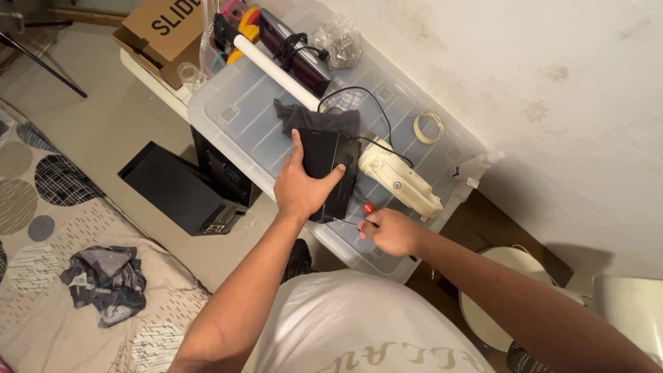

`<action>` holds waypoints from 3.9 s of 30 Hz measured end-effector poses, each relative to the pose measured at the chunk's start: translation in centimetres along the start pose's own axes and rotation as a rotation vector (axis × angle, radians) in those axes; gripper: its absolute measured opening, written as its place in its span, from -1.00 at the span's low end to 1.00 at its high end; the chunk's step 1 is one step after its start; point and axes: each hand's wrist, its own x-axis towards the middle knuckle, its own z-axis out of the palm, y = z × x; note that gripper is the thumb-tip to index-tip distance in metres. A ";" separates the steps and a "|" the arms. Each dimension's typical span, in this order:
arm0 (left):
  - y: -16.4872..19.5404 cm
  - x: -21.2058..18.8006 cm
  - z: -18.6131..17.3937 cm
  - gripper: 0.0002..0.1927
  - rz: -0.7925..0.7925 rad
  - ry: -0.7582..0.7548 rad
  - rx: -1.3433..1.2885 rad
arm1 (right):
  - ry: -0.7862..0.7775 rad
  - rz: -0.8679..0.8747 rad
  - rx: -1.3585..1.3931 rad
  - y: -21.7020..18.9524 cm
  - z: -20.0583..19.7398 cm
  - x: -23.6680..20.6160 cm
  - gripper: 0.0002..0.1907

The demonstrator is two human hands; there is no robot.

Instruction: The person sits at a table and uses a screwdriver to unscrew and re-tighten screws on the black casing of a handheld vacuum cleaner, rotating the device to reach different sides while working on the screws.

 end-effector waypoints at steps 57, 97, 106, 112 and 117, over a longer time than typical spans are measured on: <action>-0.5 0.0 0.1 0.23 0.031 0.032 -0.012 | 0.069 0.064 -0.053 -2.3 -0.5 -1.6 -0.61; -0.3 0.1 0.1 0.23 0.014 0.025 -0.024 | 0.250 -0.182 -0.187 -1.5 0.3 -1.5 -0.65; -0.4 0.3 0.1 0.23 0.012 0.021 -0.024 | 0.205 -0.108 -0.214 -2.7 -0.3 -1.9 -0.68; -0.3 0.5 0.0 0.24 -0.018 0.005 -0.002 | 0.305 -0.220 -0.210 -2.4 -0.1 -2.2 -0.70; -0.5 0.7 -0.1 0.24 -0.015 0.006 0.001 | 0.189 0.002 -0.227 -3.1 -0.1 -1.8 -0.64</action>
